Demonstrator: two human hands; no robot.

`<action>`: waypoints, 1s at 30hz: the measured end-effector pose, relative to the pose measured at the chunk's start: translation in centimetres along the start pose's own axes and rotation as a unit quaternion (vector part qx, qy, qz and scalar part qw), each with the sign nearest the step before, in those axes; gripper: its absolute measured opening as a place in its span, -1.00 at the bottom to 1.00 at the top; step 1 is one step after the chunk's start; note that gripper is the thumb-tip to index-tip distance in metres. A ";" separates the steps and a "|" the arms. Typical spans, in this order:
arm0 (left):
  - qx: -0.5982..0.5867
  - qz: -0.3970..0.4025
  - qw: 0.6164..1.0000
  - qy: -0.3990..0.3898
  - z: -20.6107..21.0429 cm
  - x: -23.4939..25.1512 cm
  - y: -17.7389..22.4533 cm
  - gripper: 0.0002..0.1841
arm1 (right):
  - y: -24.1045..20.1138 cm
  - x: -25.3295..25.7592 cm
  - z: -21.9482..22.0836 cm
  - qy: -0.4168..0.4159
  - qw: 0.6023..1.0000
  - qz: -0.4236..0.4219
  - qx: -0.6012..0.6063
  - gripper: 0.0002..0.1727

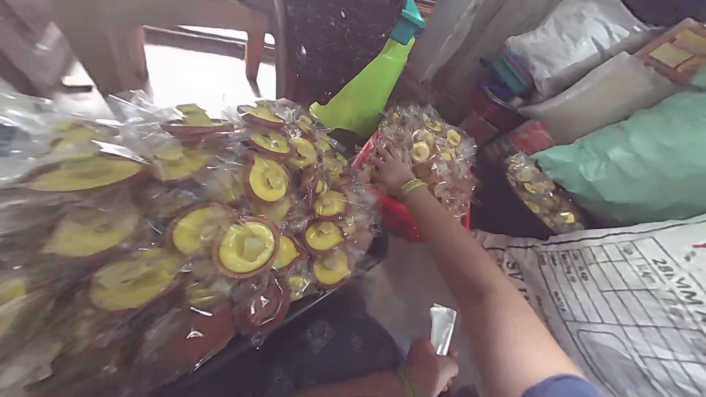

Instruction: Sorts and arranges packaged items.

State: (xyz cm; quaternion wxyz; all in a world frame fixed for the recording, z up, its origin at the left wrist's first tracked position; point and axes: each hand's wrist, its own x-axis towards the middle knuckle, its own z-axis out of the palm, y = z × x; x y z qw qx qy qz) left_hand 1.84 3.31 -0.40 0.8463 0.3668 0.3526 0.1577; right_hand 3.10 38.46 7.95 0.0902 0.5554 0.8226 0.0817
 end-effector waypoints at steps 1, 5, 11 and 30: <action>0.008 -0.005 1.000 0.005 -0.1 -0.4 0.3 -0.66 | -0.4 0.0 0.7 -0.015 1.000 0.015 -0.006 -0.39; 0.034 -0.019 0.999 0.033 -0.3 -1.1 1.3 -0.77 | -1.2 0.2 1.4 -0.018 0.998 0.052 -0.010 -0.37; 0.033 -0.022 0.999 0.024 -0.2 0.1 0.2 -0.69 | -2.1 -5.0 -1.2 0.132 0.991 0.014 0.033 -0.33; 0.061 -0.037 0.997 0.033 0.6 1.3 -0.6 -0.63 | 5.6 -8.2 1.8 0.042 0.976 0.201 0.065 -0.23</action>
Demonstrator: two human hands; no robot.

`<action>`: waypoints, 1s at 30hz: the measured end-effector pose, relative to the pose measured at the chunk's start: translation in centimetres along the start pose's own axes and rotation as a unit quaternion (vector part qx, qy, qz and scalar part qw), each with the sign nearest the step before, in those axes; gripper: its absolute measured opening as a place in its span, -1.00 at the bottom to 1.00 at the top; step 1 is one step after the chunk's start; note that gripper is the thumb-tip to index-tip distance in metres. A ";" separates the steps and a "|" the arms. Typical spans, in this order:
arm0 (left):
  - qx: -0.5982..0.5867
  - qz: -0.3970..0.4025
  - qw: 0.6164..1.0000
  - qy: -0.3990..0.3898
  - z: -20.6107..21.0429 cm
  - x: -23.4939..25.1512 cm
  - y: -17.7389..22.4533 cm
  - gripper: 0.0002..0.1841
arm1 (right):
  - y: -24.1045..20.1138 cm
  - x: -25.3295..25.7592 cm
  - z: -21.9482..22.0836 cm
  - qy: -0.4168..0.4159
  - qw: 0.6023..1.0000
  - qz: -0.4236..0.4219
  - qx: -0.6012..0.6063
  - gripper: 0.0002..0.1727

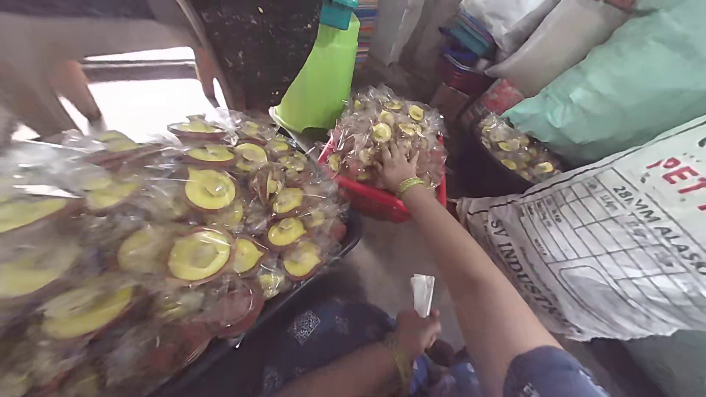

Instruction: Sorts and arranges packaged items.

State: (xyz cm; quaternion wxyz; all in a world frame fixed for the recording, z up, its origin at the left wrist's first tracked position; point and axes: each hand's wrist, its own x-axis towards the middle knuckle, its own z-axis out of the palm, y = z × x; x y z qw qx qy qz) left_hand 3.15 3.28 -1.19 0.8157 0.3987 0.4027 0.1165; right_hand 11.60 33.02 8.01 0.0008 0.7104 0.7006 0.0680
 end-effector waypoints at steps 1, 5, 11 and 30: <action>-0.001 0.002 1.000 0.001 0.1 0.0 -0.1 -0.63 | -0.3 -0.1 0.1 0.003 1.000 0.006 -0.002 -0.22; 0.006 0.004 1.000 0.024 0.1 -0.2 0.2 -0.66 | -0.2 0.0 0.4 0.016 1.000 0.011 -0.004 -0.23; -0.005 0.016 0.999 0.033 0.1 -0.2 0.1 -0.68 | -3.0 -1.5 -2.1 0.031 0.999 0.034 0.024 -0.20; 0.040 -0.052 0.998 0.003 -1.2 -3.7 3.7 -0.77 | -8.3 4.7 0.7 -0.012 0.995 -0.095 -0.035 -0.20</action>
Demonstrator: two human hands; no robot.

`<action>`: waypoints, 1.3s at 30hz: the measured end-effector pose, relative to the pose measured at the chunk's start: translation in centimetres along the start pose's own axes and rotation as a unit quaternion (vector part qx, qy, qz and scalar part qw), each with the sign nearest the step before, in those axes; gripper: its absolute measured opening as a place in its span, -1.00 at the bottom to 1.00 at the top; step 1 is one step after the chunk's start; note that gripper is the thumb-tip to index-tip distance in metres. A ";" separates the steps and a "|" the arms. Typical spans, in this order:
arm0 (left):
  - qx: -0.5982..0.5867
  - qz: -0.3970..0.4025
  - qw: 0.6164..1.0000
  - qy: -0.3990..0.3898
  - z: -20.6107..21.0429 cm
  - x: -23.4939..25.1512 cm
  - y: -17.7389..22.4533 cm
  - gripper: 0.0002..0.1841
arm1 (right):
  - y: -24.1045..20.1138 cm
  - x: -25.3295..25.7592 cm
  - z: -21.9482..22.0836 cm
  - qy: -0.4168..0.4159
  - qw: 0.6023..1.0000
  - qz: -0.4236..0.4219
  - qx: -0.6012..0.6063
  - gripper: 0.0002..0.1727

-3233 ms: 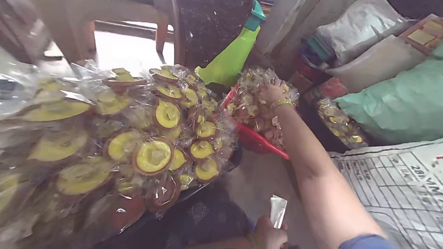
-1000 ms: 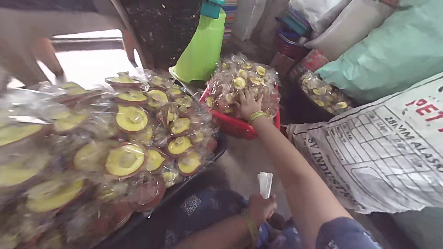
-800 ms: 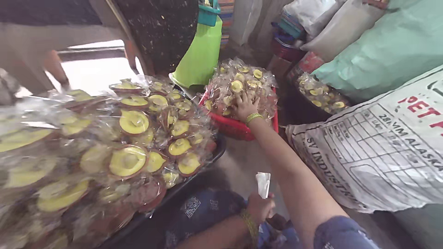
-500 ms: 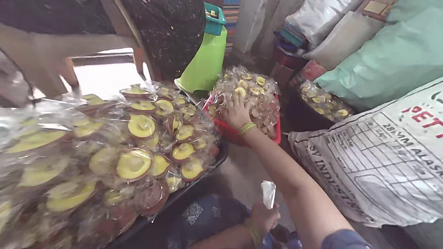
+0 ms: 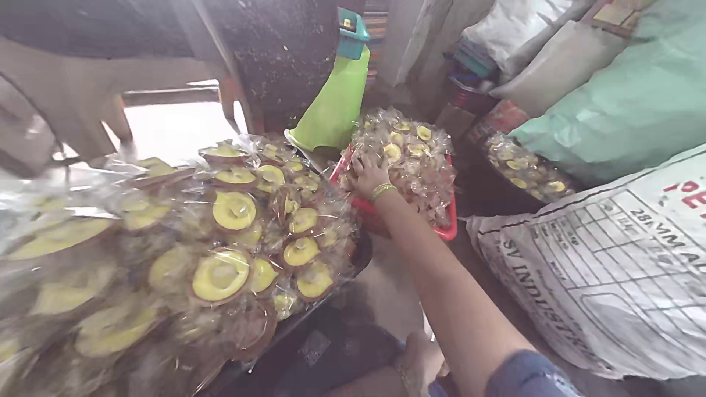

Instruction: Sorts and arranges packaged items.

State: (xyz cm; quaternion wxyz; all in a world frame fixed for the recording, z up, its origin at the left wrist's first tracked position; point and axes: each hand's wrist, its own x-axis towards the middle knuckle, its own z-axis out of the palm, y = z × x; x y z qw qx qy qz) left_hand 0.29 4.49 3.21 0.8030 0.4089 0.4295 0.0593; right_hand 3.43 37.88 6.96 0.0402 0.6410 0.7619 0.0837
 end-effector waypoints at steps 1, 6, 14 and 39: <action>-0.002 0.005 1.000 0.020 0.3 0.8 -0.7 -0.74 | 0.1 0.3 -0.3 -0.023 1.000 0.000 -0.008 -0.17; -0.047 0.059 0.996 0.046 0.6 2.2 -1.7 -0.68 | -0.7 -3.7 -3.2 0.046 0.998 -0.025 0.039 -0.21; -0.021 0.047 0.996 0.078 0.9 3.9 -2.3 -0.50 | 4.4 -24.3 -2.3 -0.044 0.994 0.017 0.100 -0.24; 0.428 0.119 0.896 0.020 4.1 3.9 -6.1 -0.42 | 12.3 -47.7 2.9 -0.134 0.808 0.016 0.573 -0.37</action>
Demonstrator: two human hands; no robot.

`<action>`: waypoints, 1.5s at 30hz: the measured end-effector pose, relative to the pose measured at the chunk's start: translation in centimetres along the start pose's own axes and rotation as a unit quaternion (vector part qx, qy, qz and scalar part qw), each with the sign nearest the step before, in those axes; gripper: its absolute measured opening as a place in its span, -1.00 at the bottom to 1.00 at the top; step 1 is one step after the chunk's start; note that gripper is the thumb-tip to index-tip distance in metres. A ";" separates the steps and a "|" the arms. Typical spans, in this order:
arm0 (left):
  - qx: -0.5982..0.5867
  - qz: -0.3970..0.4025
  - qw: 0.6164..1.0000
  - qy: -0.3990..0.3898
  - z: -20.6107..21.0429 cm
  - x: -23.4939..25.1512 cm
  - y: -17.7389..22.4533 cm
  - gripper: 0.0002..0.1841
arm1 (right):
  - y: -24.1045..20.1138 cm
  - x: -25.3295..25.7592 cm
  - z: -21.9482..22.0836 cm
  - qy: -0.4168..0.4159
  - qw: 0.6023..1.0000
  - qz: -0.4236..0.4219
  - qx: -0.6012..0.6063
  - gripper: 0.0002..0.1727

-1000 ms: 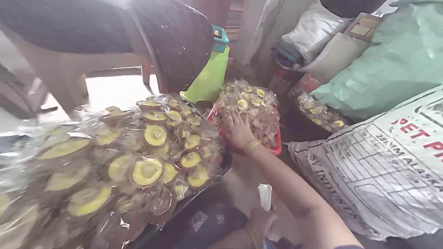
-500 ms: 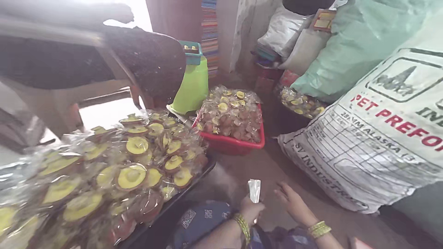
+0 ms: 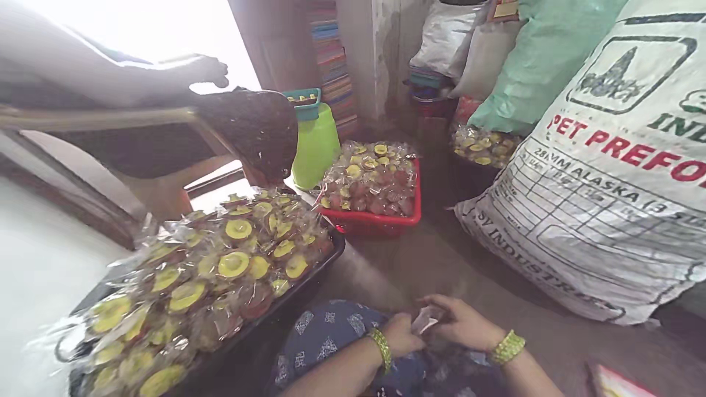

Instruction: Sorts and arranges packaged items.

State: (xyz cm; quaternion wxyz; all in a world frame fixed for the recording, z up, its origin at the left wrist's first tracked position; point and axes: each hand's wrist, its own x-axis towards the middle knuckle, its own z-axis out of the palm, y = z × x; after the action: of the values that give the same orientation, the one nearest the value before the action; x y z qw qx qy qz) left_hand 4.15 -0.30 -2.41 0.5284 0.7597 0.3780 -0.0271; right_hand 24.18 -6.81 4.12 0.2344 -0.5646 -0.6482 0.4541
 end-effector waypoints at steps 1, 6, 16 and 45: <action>0.008 0.015 1.000 0.005 0.1 0.0 0.1 -0.42 | 0.2 -0.2 -0.2 0.008 0.999 -0.008 -0.033 -0.45; 0.079 0.019 0.997 0.009 0.2 -0.6 1.0 -0.47 | 0.0 -0.2 0.2 0.026 0.982 -0.040 -0.185 -0.73; 0.161 0.065 0.980 0.093 0.3 -2.8 1.4 -0.42 | -1.2 -0.9 1.4 0.072 0.975 -0.104 -0.185 -0.74; -0.146 0.063 0.957 0.241 -0.9 -5.4 1.9 -0.56 | 1.5 -0.5 1.2 0.206 0.961 -0.097 -0.156 -0.66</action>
State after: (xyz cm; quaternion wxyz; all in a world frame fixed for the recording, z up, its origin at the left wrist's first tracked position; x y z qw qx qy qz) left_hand 1.12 -2.79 1.92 0.5269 0.6808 0.4456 0.2456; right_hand 24.09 -7.76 2.33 0.3151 -0.6097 -0.7005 0.1957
